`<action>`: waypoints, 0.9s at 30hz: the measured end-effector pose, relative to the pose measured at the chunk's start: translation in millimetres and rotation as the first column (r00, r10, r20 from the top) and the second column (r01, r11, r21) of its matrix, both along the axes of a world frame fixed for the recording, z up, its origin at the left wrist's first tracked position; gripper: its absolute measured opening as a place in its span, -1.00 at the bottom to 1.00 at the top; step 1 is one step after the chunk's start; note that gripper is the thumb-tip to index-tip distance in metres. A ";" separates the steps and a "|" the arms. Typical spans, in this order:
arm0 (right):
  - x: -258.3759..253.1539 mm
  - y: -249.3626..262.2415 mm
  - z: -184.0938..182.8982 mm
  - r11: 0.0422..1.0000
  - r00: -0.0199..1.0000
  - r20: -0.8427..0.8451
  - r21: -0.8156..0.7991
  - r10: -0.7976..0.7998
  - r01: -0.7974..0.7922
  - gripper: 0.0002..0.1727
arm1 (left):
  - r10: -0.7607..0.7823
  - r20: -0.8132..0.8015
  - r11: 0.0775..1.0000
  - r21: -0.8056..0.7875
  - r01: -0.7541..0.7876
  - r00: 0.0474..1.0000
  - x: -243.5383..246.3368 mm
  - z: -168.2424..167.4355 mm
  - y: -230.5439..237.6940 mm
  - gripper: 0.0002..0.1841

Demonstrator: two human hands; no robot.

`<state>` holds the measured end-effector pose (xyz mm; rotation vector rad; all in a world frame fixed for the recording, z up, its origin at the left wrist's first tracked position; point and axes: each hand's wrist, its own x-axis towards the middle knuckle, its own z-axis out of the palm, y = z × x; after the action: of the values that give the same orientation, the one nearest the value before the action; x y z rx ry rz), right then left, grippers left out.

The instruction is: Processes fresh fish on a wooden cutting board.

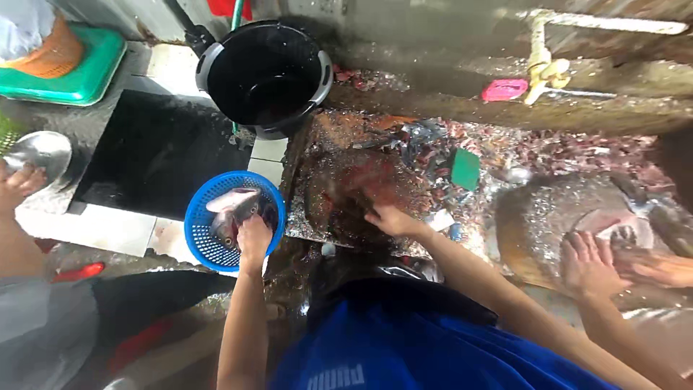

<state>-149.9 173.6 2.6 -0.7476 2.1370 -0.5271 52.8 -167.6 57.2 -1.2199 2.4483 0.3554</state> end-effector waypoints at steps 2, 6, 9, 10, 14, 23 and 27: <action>-4.1 15.7 -7.4 0.999 0.999 -0.020 0.016 0.046 -0.046 -0.31 | -0.018 0.082 0.998 -0.055 0.023 0.996 -7.0 -4.1 1.4 -0.61; -33.4 57.1 -7.4 0.950 0.950 -0.144 0.108 -0.277 0.293 -0.33 | -0.013 -0.046 0.999 -0.050 0.011 0.999 -0.5 -6.1 -13.7 -0.63; -28.0 65.6 -3.4 0.869 0.861 -0.221 0.091 -0.459 0.487 -0.36 | 0.049 -0.448 0.998 -0.001 -0.055 0.893 17.0 23.7 -27.3 -0.63; -19.0 62.1 0.7 0.858 0.851 -0.192 0.073 -0.488 0.508 -0.36 | 0.079 -0.594 0.997 0.029 -0.077 0.800 19.5 38.7 -23.0 -0.65; 23.7 36.3 9.8 0.944 0.943 -0.027 -0.008 -0.330 0.330 -0.34 | 0.331 -0.901 0.915 0.379 0.137 0.280 -6.1 76.7 23.7 -0.69; 51.2 21.1 24.0 0.922 0.916 -0.107 -0.039 -0.386 0.384 -0.34 | 0.215 -0.852 0.501 0.515 0.695 0.477 -111.7 -68.9 92.7 -0.66; 64.2 24.0 40.6 0.947 0.948 -0.151 0.119 -0.279 0.298 -0.30 | 0.214 -0.838 0.726 0.480 0.492 0.502 -97.6 -98.3 79.3 -0.64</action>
<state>-85.7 197.6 43.2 -0.4004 2.3980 -0.4831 -44.7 -88.4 -41.1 -0.4560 2.6169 2.0622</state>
